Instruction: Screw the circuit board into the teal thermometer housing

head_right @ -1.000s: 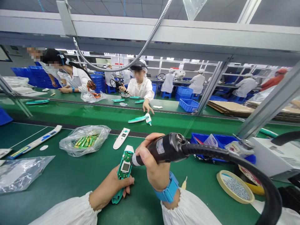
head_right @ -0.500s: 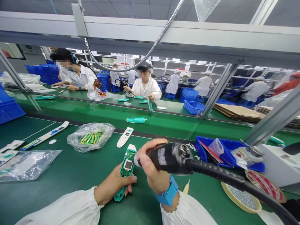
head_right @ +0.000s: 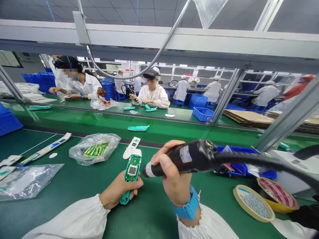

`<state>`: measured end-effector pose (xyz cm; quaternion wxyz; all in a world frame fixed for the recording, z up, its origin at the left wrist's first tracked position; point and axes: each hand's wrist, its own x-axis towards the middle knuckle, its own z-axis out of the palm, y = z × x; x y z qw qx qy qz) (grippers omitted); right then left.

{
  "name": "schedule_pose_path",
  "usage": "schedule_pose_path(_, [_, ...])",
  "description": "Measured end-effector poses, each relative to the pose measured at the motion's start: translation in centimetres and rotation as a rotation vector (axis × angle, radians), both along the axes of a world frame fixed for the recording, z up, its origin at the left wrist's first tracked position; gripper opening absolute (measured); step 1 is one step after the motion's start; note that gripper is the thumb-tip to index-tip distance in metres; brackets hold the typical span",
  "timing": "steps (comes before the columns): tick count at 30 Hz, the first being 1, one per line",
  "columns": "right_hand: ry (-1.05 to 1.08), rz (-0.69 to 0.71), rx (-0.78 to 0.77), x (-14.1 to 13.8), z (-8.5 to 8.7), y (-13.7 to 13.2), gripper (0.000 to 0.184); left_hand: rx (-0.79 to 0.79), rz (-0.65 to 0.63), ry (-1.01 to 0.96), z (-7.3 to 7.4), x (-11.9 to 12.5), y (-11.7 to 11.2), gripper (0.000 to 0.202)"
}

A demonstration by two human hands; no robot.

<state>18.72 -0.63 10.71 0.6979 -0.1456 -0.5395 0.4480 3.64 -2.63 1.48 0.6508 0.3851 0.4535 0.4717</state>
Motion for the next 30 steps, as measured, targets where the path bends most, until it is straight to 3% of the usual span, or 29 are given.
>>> schedule_pose_path(9, [0.105, 0.015, -0.257, 0.0, 0.7, 0.6, 0.017, -0.031, -0.028, -0.135, 0.3, -0.7, 0.2, 0.044])
schedule_pose_path(30, [0.289, 0.008, -0.408, -0.1, 1.0, 1.1, 0.022, -0.135, -0.049, -0.338, 0.6, -0.6, -0.2, 0.045])
